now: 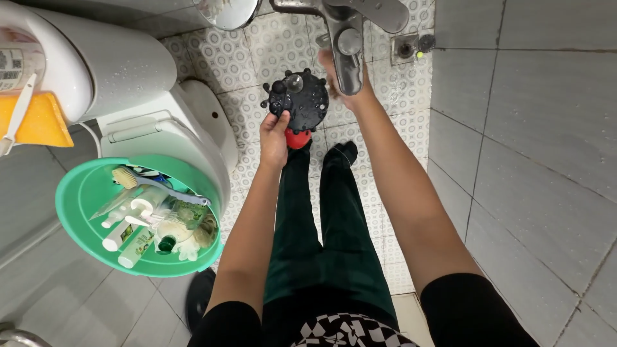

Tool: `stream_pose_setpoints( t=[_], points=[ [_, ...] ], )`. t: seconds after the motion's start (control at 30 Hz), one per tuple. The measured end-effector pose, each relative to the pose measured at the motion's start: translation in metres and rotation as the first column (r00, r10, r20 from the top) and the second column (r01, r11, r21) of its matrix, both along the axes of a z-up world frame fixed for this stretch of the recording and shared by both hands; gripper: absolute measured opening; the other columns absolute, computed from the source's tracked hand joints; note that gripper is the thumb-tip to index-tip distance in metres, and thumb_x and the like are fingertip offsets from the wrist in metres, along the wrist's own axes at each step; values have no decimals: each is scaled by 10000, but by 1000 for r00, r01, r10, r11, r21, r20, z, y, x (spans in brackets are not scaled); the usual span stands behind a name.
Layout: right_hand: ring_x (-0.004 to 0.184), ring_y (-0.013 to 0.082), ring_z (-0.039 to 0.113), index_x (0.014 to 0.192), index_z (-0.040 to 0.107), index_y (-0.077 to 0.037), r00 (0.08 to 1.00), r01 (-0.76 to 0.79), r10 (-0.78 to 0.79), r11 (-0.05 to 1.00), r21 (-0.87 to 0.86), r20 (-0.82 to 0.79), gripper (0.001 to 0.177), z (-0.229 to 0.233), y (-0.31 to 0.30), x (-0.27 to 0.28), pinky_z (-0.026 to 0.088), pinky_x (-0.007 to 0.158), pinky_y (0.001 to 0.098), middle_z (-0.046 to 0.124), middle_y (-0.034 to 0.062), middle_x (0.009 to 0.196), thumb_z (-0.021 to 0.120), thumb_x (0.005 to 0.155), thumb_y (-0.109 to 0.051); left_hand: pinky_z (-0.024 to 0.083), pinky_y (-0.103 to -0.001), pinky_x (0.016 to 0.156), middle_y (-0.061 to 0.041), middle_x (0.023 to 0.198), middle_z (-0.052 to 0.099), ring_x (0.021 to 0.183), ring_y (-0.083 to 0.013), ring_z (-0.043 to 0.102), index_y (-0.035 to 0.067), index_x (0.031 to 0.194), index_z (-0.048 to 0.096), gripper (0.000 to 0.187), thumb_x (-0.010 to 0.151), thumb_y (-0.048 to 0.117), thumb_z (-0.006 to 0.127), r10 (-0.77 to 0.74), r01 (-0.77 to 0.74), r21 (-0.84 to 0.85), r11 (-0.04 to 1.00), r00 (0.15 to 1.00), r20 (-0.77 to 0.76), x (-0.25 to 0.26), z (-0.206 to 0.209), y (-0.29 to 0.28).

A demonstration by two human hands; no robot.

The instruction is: Remove, wash, and reinstall suction-cup bathroom organizers in a bathroom.

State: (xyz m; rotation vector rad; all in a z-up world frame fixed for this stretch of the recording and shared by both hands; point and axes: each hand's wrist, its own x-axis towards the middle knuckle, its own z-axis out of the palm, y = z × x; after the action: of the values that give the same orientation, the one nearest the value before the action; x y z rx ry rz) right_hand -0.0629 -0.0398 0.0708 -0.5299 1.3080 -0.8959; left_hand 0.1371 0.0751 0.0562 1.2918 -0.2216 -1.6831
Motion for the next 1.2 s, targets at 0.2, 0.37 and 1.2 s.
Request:
stream_pose_setpoints(
  t=[0.2,0.37,1.2],
  points=[
    [667,147,585,996,612,-78,980,-120,121,993,13,-157,127,32,8,7,493,621,300,605,9,765,671,967,-186,583,-307,830,-62,1020,749,864,-142,708,-21,1148,688,204,1031,117,593,-44,44,3,999,985,164,-12,-9,-4],
    [676,160,555,1076,630,-59,892,60,-96,994,-95,-442,116,-12,57,-37,479,628,319,585,13,800,629,1057,-174,560,-326,721,-52,901,683,777,-143,643,-10,1044,682,151,999,134,682,-251,311,-78,947,871,422,-41,-37,-11],
    [979,99,641,1253,682,-14,785,-171,-133,892,-418,-605,174,-31,57,-52,554,862,304,736,85,1092,578,1120,-58,566,-284,808,-26,1003,739,865,-109,679,2,1142,683,220,1015,152,585,-249,239,112,965,964,89,-8,38,25]
  ],
)
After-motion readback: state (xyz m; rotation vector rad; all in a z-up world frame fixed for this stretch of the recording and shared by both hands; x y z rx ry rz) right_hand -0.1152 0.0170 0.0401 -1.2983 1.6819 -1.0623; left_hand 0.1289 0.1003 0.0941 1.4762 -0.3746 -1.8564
